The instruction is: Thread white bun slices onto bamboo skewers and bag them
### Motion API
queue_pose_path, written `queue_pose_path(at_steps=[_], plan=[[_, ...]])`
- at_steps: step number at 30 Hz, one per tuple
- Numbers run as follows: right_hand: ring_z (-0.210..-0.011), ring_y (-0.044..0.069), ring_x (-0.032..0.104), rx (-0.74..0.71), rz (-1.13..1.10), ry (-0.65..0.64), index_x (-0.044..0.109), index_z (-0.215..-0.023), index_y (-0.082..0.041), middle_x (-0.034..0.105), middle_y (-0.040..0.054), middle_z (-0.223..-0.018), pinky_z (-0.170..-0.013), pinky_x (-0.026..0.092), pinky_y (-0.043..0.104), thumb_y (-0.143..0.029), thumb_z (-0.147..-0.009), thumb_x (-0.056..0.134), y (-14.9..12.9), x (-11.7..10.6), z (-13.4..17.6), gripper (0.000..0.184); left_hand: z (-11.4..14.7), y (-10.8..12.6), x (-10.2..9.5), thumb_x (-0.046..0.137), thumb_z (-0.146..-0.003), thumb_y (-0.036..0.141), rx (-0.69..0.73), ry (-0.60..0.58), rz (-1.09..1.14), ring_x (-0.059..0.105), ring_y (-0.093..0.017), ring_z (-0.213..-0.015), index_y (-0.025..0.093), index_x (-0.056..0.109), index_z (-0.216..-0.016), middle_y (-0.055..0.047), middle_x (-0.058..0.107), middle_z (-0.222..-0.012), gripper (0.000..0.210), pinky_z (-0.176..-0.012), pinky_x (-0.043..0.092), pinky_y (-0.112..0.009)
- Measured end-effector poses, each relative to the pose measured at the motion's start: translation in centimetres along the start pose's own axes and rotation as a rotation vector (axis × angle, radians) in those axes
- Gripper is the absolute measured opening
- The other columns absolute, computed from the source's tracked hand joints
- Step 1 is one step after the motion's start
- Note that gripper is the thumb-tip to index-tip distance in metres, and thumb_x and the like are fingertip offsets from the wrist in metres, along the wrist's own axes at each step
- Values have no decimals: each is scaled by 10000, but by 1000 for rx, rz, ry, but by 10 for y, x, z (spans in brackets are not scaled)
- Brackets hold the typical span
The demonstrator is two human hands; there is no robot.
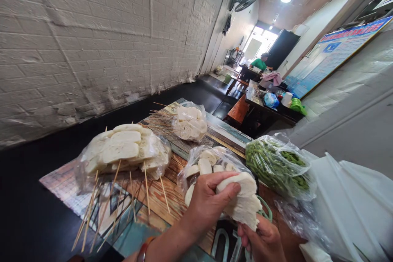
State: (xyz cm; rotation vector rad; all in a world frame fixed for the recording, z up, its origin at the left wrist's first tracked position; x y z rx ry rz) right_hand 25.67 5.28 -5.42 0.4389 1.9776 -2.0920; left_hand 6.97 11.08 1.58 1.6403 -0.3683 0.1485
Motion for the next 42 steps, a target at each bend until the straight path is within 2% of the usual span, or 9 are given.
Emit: queue_pose_path(at_steps=[9,20,26,30,34,42], plan=[[-399,121,501,-24,83,33,664,-562,-180,586,18,-472,-416,422,222,-707,-789,587,-4,-2,0,579,0,-4,1,753,-730,458,-98,-39,114,640,-179,-716,169,805,-972,-80,768,-865,380,-638,491,-233],[-413,131,504,5,77,32,644,-580,-181,590,28,-502,-410,411,232,-762,-780,539,-3,-2,-2,623,-3,-8,-2,780,-711,471,-87,-3,171,627,-166,-721,200,807,-953,-62,767,-877,365,-660,479,-233],[-406,131,495,-61,36,69,638,-552,-186,579,22,-489,-419,398,238,-667,-789,610,-5,-4,-4,537,-2,-8,-3,763,-735,474,-78,-14,151,635,-170,-762,211,806,-961,-62,773,-923,349,-683,477,-223],[-418,140,516,-111,87,27,642,-547,-187,603,35,-511,-426,408,243,-670,-819,567,-5,-6,-5,559,-2,-6,-2,758,-738,473,-57,-10,103,650,-204,-803,193,808,-948,-78,774,-939,354,-715,495,-253],[-416,134,503,-68,116,63,641,-559,-195,586,28,-499,-437,422,239,-672,-822,563,-4,-4,-2,551,-1,-7,-1,760,-741,464,-70,-6,106,645,-194,-780,192,806,-961,-75,772,-943,353,-711,498,-253],[-396,125,511,-14,17,56,655,-581,-192,594,29,-511,-399,422,226,-684,-798,593,-9,2,2,541,-2,-10,0,761,-746,469,-96,-37,146,606,-151,-727,193,803,-984,-55,762,-872,367,-657,464,-210]])
Point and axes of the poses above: each hand's wrist, its own z-axis away from the middle knuckle, its own x-axis out of the palm, y = z × x, the point moved 1 cm from there along -z, towards the middle knuckle
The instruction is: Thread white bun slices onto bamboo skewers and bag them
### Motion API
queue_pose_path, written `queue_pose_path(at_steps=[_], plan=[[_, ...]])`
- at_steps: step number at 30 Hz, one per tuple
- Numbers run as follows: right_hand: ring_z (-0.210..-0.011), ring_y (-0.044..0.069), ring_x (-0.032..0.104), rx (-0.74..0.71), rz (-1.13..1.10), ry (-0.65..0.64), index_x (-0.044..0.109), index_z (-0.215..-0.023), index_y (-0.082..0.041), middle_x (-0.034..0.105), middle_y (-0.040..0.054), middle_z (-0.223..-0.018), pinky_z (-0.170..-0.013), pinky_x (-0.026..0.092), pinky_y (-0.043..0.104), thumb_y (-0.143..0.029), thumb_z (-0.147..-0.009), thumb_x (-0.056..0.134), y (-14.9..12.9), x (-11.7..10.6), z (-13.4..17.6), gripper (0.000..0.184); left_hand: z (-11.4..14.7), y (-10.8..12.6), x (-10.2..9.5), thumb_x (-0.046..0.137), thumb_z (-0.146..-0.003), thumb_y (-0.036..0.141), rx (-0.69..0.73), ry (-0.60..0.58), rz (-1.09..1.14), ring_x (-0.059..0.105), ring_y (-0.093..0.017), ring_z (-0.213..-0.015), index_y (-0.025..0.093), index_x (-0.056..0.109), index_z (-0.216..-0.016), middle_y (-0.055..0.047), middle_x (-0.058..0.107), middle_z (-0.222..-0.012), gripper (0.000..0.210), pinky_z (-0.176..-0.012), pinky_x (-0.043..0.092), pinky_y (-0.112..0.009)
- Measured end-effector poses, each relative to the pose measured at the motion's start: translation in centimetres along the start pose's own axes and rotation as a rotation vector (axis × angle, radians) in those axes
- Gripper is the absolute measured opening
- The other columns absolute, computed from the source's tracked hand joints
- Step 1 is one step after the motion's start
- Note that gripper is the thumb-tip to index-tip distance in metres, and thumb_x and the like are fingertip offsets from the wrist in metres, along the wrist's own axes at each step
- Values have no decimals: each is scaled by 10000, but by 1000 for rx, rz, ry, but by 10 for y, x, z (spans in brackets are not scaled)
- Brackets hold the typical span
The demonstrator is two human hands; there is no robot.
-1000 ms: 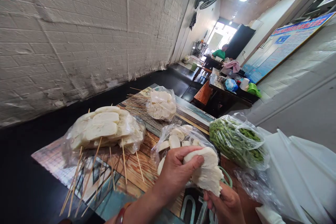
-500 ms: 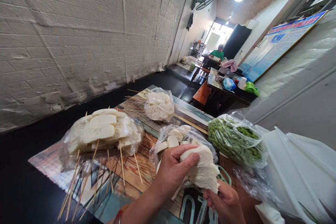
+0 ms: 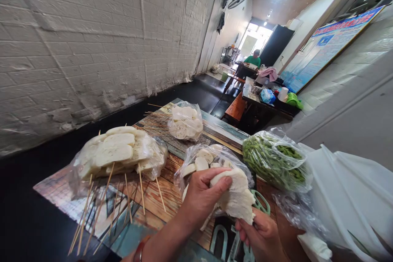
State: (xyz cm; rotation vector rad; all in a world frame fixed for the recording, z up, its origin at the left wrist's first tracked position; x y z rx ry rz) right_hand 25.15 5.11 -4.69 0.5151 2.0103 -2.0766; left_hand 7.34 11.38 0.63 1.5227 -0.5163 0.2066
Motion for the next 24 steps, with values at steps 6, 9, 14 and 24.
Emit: queue_pose_path(at_steps=[6,9,14,24], plan=[[-363,109,494,39,-52,-18,646,-602,-190,584,14,-485,-360,411,207,-667,-797,610,0,2,1,516,-2,-5,1,775,-737,452,-30,3,44,572,-127,-684,174,803,-946,-31,733,-787,349,-614,424,-195],[-355,99,488,85,-125,-75,637,-616,-171,573,9,-466,-357,404,197,-666,-795,617,4,2,-1,527,-6,-6,1,793,-725,423,-78,-20,111,577,-122,-654,149,793,-948,-35,727,-752,353,-591,423,-196],[-420,100,520,149,-156,-194,686,-669,-140,621,31,-543,-398,421,199,-681,-746,666,4,-1,-5,547,-20,-6,-1,874,-623,387,-187,86,343,642,-144,-672,116,751,-1010,-66,750,-777,489,-630,488,-216],[-417,50,376,215,-385,-93,731,-823,-149,510,-42,-538,-392,256,173,-616,-756,704,-9,-2,-6,472,-27,-13,0,395,-997,451,-412,-40,598,719,-178,-705,88,690,-1099,-105,758,-808,479,-676,562,-257]])
Point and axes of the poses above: each hand's wrist, its own z-axis away from the middle knuckle, its own x-axis out of the palm, y = z × x, the point moved 1 cm from there along -z, towards the middle knuckle
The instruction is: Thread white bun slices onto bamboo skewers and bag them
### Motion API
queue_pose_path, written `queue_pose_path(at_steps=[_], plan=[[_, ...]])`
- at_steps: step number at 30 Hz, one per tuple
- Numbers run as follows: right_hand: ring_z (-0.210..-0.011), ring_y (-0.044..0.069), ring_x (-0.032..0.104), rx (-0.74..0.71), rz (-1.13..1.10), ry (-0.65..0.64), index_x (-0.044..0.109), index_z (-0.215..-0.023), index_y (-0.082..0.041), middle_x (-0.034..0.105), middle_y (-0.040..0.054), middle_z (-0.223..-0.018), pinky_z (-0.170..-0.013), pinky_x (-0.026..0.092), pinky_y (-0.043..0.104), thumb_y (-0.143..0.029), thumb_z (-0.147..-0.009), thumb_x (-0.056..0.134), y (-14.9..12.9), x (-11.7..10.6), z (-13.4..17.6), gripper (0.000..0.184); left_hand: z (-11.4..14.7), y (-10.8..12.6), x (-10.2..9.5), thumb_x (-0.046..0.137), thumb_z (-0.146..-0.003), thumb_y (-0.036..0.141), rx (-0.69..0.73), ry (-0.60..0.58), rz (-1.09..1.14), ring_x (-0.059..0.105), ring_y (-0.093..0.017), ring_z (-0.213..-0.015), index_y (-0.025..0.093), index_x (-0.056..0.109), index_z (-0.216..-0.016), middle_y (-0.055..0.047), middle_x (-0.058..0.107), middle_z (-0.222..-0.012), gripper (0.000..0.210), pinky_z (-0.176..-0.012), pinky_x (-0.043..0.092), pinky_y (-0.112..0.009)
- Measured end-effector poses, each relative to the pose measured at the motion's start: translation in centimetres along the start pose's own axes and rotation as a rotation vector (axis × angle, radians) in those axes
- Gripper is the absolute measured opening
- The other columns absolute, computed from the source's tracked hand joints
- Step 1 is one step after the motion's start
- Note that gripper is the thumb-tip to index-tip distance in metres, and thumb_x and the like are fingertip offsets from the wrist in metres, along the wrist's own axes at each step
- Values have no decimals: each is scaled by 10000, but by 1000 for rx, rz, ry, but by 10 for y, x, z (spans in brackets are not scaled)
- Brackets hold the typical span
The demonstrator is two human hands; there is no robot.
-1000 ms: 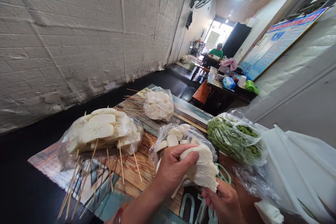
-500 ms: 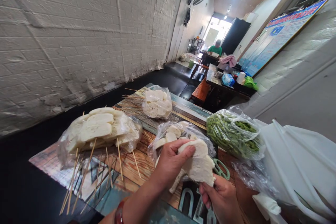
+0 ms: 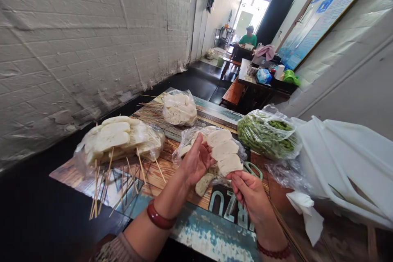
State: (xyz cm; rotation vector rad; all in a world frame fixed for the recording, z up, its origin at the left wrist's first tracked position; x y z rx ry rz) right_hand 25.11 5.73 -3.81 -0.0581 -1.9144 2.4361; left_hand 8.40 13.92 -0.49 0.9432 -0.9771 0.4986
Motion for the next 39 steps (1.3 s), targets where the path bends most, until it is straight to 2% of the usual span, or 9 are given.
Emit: queue_pose_path(at_steps=[5,8,12,15,23,28,33,39], plan=[[-420,56,388,-14,45,-69,733,-854,-139,521,-35,-539,-405,256,186,-633,-755,691,-1,9,1,505,-2,-12,-2,544,-936,424,-1,6,-13,725,-253,-910,104,676,-1160,-125,766,-930,412,-817,576,-334],[-437,69,424,-27,103,-105,734,-859,-140,546,-21,-560,-420,286,194,-633,-776,663,-1,9,1,505,-4,-14,-5,651,-863,331,9,-12,-82,707,-287,-982,124,704,-1114,-131,763,-975,330,-866,566,-371],[-477,96,498,-128,224,-121,742,-888,-146,595,3,-605,-458,351,212,-577,-865,578,-2,-1,0,463,-6,-6,-7,708,-797,281,118,50,-118,702,-311,-985,155,730,-1013,-103,769,-915,251,-859,570,-408],[-463,97,486,-181,334,-143,746,-852,-150,599,3,-589,-461,348,219,-527,-883,567,-2,-5,-1,419,-7,-1,-7,693,-803,290,166,102,-117,706,-314,-959,156,731,-951,-93,770,-874,203,-826,580,-421],[-479,106,449,-269,469,-65,705,-729,-160,579,-7,-536,-476,314,230,-440,-890,546,-2,-1,1,360,-10,-9,-14,801,-724,325,164,35,-137,726,-253,-787,95,709,-978,-111,763,-845,355,-752,584,-342],[-484,119,465,-280,469,-49,701,-716,-163,590,2,-539,-472,318,236,-453,-883,531,-4,1,2,375,-12,-10,-14,831,-687,299,146,-12,-97,721,-260,-874,121,702,-1014,-99,763,-907,394,-803,575,-347],[-495,129,498,-300,466,-29,713,-721,-164,590,1,-525,-508,360,243,-447,-883,530,-6,3,2,374,-8,-10,-9,845,-663,300,138,-8,-89,715,-281,-913,127,708,-969,-93,764,-890,376,-817,573,-355],[-495,137,515,-309,457,-16,721,-718,-167,591,-1,-518,-525,388,249,-451,-884,538,-7,4,2,377,-8,-11,-8,798,-715,266,133,4,-96,718,-286,-914,142,711,-965,-97,769,-890,293,-811,583,-373]])
Point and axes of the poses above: each hand's wrist, its own z-axis away from the middle knuckle, its own x-axis out of the palm, y = z × x, the point moved 1 cm from there along -z, towards the middle knuckle
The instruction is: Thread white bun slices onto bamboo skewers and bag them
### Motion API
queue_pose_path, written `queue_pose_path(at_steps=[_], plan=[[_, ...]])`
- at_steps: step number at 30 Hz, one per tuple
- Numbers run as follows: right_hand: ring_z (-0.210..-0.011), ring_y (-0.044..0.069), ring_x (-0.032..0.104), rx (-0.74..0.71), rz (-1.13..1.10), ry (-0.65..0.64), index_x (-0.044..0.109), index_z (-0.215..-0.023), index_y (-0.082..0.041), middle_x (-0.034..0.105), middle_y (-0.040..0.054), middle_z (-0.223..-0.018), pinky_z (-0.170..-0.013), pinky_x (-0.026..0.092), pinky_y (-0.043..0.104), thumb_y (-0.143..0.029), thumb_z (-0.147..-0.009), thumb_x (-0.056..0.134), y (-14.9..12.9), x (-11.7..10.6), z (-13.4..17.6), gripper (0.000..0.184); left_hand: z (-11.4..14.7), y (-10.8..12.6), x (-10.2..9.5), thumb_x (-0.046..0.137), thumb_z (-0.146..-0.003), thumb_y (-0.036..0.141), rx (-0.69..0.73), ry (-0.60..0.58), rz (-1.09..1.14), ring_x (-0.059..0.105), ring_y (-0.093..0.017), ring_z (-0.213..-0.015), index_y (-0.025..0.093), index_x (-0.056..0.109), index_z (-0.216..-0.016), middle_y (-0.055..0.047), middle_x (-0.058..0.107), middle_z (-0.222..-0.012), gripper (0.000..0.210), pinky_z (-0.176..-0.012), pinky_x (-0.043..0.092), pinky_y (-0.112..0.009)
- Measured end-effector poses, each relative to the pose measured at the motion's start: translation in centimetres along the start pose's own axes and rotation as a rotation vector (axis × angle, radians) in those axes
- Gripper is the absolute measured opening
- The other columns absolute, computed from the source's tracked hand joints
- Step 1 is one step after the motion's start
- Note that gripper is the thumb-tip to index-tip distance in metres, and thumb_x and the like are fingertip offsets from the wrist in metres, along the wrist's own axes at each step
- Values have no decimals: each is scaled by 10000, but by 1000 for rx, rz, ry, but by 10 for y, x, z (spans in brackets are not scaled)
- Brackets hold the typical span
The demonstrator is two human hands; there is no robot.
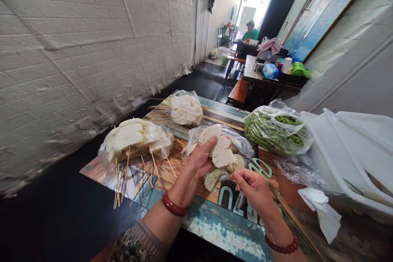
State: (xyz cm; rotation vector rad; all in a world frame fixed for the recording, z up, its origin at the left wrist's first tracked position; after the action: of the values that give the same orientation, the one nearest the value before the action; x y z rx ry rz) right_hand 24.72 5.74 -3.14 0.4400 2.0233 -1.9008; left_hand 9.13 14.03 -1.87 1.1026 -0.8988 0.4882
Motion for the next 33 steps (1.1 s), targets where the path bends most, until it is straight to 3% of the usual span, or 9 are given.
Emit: queue_pose_path(at_steps=[3,8,18,28,33], plan=[[-526,146,536,-13,-3,0,730,-739,-168,596,2,-532,-546,395,254,-457,-892,539,4,0,0,379,-1,3,-1,768,-748,262,9,30,2,717,-288,-942,139,712,-983,-101,771,-913,271,-837,580,-376],[-534,146,541,-7,6,-8,732,-748,-166,592,2,-542,-553,394,256,-456,-899,530,6,-1,1,384,-3,12,-4,703,-810,412,52,123,68,715,-291,-968,118,698,-996,-125,765,-952,348,-845,589,-388],[-535,151,550,-31,51,-12,714,-712,-179,605,2,-538,-556,399,255,-436,-891,536,2,-1,2,361,-6,7,-9,809,-704,328,158,85,-22,715,-278,-935,110,715,-899,-107,766,-855,306,-814,582,-336],[-524,152,542,-30,14,2,724,-725,-182,605,5,-531,-545,396,259,-471,-888,531,2,0,0,383,-5,-1,-5,802,-721,336,113,108,-62,736,-259,-802,117,715,-935,-86,767,-777,318,-746,592,-335],[-534,153,543,4,-10,16,728,-723,-179,598,5,-530,-564,410,263,-515,-882,543,4,0,0,415,-4,-1,-3,796,-728,332,69,101,-75,738,-261,-814,111,711,-1016,-101,776,-836,372,-762,586,-334]])
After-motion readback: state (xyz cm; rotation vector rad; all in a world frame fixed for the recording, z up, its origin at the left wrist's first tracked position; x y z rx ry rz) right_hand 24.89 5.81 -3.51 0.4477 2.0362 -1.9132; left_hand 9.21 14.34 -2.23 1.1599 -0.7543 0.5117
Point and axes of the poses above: each hand's wrist, its own z-axis away from the middle knuckle, its own x-axis out of the palm, y = z × x, the point moved 1 cm from there along -z, towards the middle knuckle
